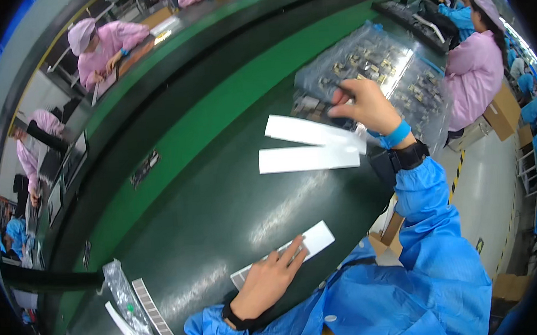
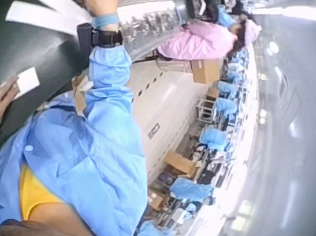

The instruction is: Manually applying small components and labels to circuit boards on an assembly line.

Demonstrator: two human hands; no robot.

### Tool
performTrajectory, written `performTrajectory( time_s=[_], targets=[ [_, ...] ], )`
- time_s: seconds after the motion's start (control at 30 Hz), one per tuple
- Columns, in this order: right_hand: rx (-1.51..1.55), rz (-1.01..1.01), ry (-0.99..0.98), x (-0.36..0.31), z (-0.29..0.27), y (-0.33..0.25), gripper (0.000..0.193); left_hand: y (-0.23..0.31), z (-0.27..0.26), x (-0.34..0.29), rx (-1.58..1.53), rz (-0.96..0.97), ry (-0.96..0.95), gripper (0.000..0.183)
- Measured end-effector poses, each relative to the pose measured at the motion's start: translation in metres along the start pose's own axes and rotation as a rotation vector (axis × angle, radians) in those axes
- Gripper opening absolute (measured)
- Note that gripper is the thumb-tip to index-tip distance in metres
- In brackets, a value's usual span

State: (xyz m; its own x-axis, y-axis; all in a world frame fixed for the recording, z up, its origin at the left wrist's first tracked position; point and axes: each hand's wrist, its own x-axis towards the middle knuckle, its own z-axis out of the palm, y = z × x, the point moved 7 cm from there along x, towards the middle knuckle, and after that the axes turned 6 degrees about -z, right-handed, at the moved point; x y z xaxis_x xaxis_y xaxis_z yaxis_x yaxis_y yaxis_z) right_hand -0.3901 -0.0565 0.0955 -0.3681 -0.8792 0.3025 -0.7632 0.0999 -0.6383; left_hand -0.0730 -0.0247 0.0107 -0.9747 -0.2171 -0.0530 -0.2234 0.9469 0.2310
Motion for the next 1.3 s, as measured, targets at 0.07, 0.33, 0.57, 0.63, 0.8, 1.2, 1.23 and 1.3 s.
performTrajectory(
  time_s=[0.07,0.33,0.57,0.63,0.8,1.2,1.23,1.3],
  targets=[
    [0.144,-0.263,-0.298,-0.017,0.064,-0.045,0.019,0.003,-0.002,-0.002,0.043,0.026,0.006,0.051],
    [0.081,-0.451,-0.664,-0.060,0.184,-0.090,0.014,0.015,0.000,0.002,0.088,0.001,0.052,0.048],
    [0.972,-0.006,0.097,-0.093,0.115,-0.060,0.030,0.001,0.006,0.001,0.032,-0.049,0.083,0.044],
    [0.786,0.071,0.145,-0.122,0.105,-0.049,0.032,-0.001,0.002,0.007,-0.001,-0.069,0.076,0.045],
    [0.673,0.391,0.139,-0.178,0.122,-0.026,0.027,-0.006,0.002,0.015,-0.087,-0.107,0.018,0.048],
    [0.547,0.151,0.102,-0.167,0.125,-0.042,0.009,-0.009,0.004,0.022,-0.127,-0.133,-0.052,0.049],
    [0.549,0.165,0.100,-0.168,0.125,-0.041,0.008,-0.009,0.003,0.021,-0.130,-0.123,-0.036,0.049],
    [0.552,0.178,0.092,-0.168,0.125,-0.042,0.008,-0.010,0.003,0.020,-0.134,-0.120,-0.019,0.049]
  ],
)
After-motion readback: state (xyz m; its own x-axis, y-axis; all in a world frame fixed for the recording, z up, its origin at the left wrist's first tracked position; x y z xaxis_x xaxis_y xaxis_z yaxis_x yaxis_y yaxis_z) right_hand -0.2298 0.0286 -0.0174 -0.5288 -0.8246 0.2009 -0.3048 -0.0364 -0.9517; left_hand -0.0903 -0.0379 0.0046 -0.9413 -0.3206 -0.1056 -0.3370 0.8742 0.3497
